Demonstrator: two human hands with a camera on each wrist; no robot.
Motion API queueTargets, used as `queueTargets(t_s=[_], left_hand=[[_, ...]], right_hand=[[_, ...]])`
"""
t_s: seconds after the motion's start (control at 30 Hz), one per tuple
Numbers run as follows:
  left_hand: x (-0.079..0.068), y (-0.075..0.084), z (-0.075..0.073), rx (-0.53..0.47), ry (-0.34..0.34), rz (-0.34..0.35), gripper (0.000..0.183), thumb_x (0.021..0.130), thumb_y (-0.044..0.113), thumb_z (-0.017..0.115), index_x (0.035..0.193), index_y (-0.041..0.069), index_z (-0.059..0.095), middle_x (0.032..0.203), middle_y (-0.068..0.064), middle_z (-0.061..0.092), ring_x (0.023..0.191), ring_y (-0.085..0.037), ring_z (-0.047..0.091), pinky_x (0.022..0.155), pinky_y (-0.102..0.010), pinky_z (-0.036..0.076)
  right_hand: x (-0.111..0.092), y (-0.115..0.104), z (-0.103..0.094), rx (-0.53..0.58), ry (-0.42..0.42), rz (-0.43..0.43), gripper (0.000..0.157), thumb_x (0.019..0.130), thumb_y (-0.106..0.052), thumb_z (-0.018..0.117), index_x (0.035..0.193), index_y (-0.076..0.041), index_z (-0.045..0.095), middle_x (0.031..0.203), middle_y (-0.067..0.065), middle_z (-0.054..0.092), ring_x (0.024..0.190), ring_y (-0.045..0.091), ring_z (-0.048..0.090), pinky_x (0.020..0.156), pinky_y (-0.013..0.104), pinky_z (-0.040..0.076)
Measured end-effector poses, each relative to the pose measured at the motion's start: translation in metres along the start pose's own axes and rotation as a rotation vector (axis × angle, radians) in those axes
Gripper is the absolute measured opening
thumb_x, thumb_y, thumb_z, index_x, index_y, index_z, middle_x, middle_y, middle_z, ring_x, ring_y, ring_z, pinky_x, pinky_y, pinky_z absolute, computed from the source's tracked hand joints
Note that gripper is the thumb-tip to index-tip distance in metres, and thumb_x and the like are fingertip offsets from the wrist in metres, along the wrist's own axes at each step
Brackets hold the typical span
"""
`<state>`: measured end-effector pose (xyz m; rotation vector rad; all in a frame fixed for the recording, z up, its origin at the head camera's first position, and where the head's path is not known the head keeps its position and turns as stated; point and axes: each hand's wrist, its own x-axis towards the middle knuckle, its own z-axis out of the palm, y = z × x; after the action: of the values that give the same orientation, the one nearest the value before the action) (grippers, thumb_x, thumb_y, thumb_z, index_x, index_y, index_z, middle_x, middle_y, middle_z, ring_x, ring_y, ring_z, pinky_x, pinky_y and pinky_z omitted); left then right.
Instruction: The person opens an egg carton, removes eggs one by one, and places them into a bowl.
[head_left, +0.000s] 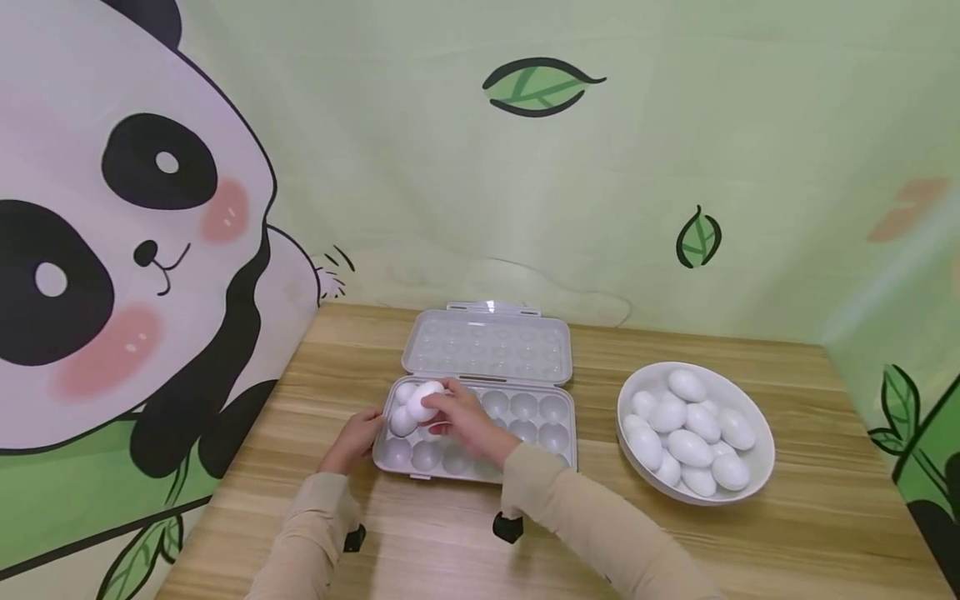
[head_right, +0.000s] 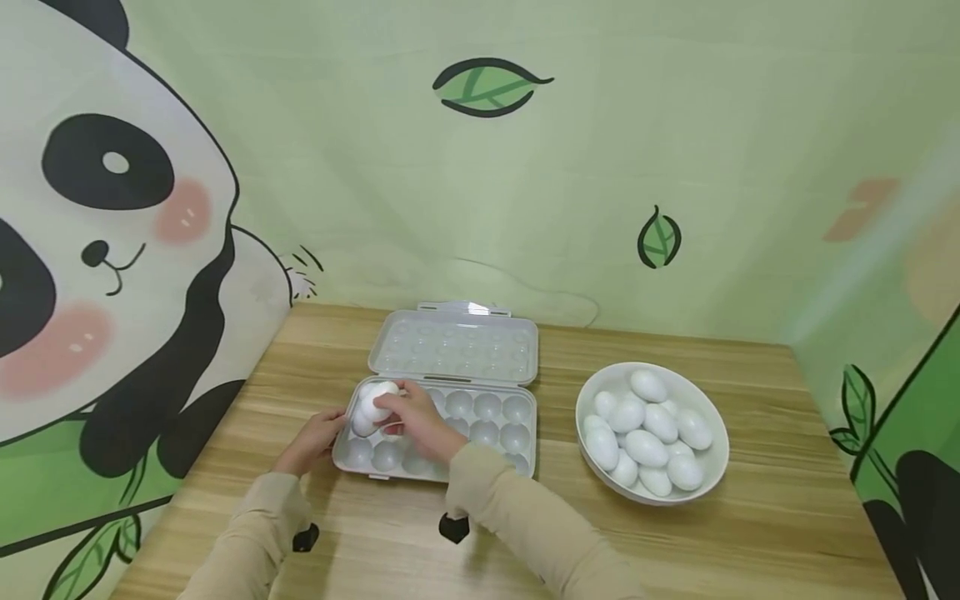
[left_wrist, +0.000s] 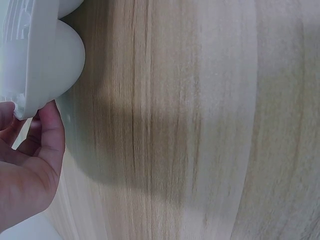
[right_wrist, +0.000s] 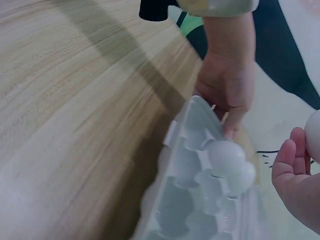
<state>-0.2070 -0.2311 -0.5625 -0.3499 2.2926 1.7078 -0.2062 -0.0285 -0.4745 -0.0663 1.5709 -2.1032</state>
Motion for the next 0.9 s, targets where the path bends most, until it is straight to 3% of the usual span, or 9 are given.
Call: queueTargets(t_s=[0.17,0.23,0.3,0.43,0.53,0.7,0.9], left_hand=[[0.072,-0.088,-0.018,-0.085,-0.067,0.066,0.028,0.086,0.023,0.047,0.108,0.012,0.059,0.088,-0.006,0.061,0.071,-0.018,0.06,0.057,-0.037,0.05],[0.087,-0.104,-0.019,-0.066,-0.052,0.034,0.03,0.085,0.028,0.049,0.11,0.012,0.058,0.088,-0.006,0.061,0.069,-0.019,0.059,0.055,-0.039,0.05],[0.072,-0.085,-0.015,-0.04,-0.043,0.022,0.035,0.087,0.026,0.046,0.115,0.007,0.055,0.093,-0.012,0.06,0.072,-0.021,0.059,0.057,-0.04,0.05],[0.013,-0.013,-0.002,0.018,-0.015,-0.031,0.041,0.089,0.016,0.038,0.122,-0.007,0.043,0.103,-0.024,0.055,0.078,-0.023,0.058,0.064,-0.037,0.05],[-0.014,0.02,0.003,0.031,-0.009,-0.053,0.039,0.09,0.012,0.035,0.122,-0.011,0.041,0.104,-0.027,0.053,0.078,-0.021,0.057,0.064,-0.033,0.049],[-0.026,0.037,0.007,0.045,0.015,-0.079,0.038,0.09,0.008,0.033,0.121,-0.011,0.042,0.106,-0.029,0.052,0.076,-0.018,0.055,0.063,-0.03,0.048],[-0.016,0.023,0.004,0.042,0.016,-0.065,0.038,0.088,0.009,0.035,0.12,-0.009,0.045,0.107,-0.026,0.053,0.078,-0.018,0.055,0.064,-0.03,0.048]], right_hand=[[-0.011,-0.02,-0.008,-0.004,-0.034,-0.033,0.033,0.083,-0.01,0.052,0.113,0.002,0.044,0.077,-0.002,0.057,0.063,0.012,0.058,0.058,0.022,0.046],[-0.016,-0.029,-0.012,-0.016,-0.054,-0.042,0.035,0.084,-0.01,0.051,0.116,0.004,0.042,0.079,-0.002,0.057,0.064,0.011,0.058,0.059,0.023,0.046],[-0.021,-0.037,-0.016,-0.033,-0.075,-0.055,0.037,0.085,-0.009,0.05,0.118,0.006,0.041,0.08,-0.002,0.057,0.064,0.01,0.058,0.06,0.023,0.047],[-0.032,-0.055,-0.029,-0.063,-0.102,-0.07,0.04,0.085,-0.007,0.049,0.121,0.008,0.039,0.083,-0.002,0.057,0.065,0.01,0.058,0.062,0.023,0.047],[-0.04,-0.071,-0.041,-0.091,-0.103,-0.073,0.043,0.084,-0.007,0.05,0.122,0.008,0.039,0.087,0.0,0.056,0.067,0.012,0.057,0.063,0.023,0.046],[-0.052,-0.096,-0.068,-0.141,-0.098,-0.107,0.046,0.081,-0.006,0.049,0.122,0.01,0.038,0.088,-0.002,0.055,0.068,0.011,0.055,0.062,0.022,0.046],[-0.064,-0.122,-0.107,-0.164,-0.016,-0.141,0.032,0.08,-0.004,0.048,0.112,0.003,0.044,0.084,-0.005,0.055,0.064,0.01,0.056,0.06,0.02,0.046]])
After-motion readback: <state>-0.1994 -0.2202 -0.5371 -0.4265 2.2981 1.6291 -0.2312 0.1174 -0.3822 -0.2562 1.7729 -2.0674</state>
